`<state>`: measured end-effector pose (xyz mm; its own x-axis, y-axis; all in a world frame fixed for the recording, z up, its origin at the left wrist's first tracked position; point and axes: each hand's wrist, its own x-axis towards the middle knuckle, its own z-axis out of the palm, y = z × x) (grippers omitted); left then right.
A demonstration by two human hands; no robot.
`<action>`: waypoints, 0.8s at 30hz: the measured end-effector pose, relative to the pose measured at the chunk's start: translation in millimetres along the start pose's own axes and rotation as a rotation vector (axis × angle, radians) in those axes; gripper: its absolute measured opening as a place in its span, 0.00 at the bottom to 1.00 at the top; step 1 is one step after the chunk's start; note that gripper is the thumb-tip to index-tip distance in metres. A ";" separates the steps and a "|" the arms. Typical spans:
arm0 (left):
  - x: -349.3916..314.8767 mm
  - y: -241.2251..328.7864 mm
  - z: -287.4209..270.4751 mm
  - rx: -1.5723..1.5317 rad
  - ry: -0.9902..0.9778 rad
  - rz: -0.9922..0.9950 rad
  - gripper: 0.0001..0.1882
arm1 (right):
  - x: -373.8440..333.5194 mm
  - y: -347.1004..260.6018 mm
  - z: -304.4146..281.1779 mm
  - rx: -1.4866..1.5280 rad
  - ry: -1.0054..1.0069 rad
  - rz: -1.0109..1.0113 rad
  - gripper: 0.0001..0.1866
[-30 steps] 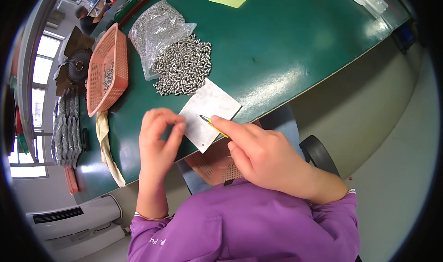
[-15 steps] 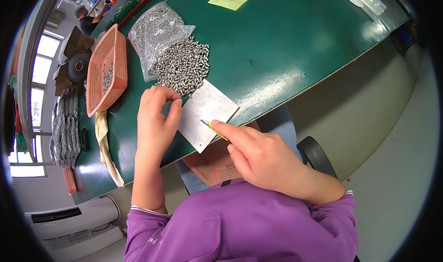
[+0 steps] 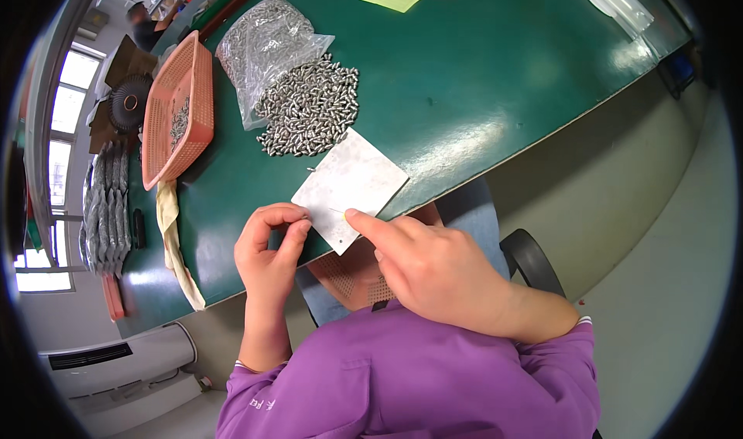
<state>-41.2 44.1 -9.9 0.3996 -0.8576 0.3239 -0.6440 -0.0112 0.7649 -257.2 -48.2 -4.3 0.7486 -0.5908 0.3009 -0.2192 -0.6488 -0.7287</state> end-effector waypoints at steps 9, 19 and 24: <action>-3.8 2.4 7.2 0.312 -0.034 0.247 0.10 | -5.1 -4.7 2.5 -0.073 -0.084 0.019 0.28; -4.5 8.9 8.7 0.306 -0.035 0.192 0.09 | -6.7 -8.3 9.0 -0.104 -0.097 0.006 0.29; -3.6 8.2 8.8 0.276 -0.039 0.194 0.09 | -6.3 -10.7 11.6 -0.098 -0.112 -0.006 0.30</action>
<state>-53.6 42.6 -9.7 0.2304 -0.8765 0.4228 -0.8601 0.0198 0.5097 -252.3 -32.0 -5.6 0.8138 -0.5332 0.2309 -0.2702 -0.6991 -0.6619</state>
